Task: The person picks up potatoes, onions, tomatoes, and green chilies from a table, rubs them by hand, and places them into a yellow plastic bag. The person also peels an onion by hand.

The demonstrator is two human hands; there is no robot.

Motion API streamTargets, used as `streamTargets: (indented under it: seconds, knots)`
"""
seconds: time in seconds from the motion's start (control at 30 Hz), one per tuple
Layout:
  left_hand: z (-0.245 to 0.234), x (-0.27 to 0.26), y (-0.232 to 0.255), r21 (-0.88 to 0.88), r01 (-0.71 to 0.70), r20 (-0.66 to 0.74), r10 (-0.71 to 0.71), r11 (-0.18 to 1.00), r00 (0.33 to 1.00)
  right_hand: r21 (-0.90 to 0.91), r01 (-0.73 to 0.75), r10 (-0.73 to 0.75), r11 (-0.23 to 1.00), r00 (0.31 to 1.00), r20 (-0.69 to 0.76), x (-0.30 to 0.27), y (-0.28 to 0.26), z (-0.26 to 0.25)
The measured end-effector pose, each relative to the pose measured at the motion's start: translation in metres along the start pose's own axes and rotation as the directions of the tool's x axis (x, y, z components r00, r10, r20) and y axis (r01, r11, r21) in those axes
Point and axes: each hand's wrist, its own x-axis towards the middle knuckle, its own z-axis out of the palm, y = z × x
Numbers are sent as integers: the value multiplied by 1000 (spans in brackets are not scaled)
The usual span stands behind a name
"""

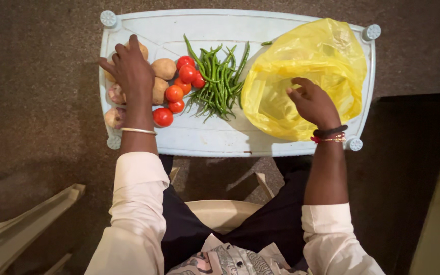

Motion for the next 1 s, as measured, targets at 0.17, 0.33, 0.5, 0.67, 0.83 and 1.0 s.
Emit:
streamTargets:
  seconds: [0.17,0.33,0.5,0.67,0.83,1.0]
  knots:
    - [-14,-1,7,-58,-40,-11,40,997,999,258,342,-288,904,931,-225,14,-16,3]
    - [-37,-6,18,-158,-82,-93,68,984,993,595,568,-401,568,823,-403,8,-14,-7]
    - [-61,-15,33,-222,-137,-138,108,965,985,48,242,-208,969,906,-369,37,22,18]
    - [-74,-23,42,-266,-136,-75,120,954,990,-36,89,-91,995,995,-40,49,30,31]
    - [-72,-24,42,-287,-121,-26,119,950,993,-139,49,-68,989,989,-134,82,68,55]
    - [-67,-24,41,-280,-141,-46,133,950,990,-215,60,-142,975,909,-392,76,80,37]
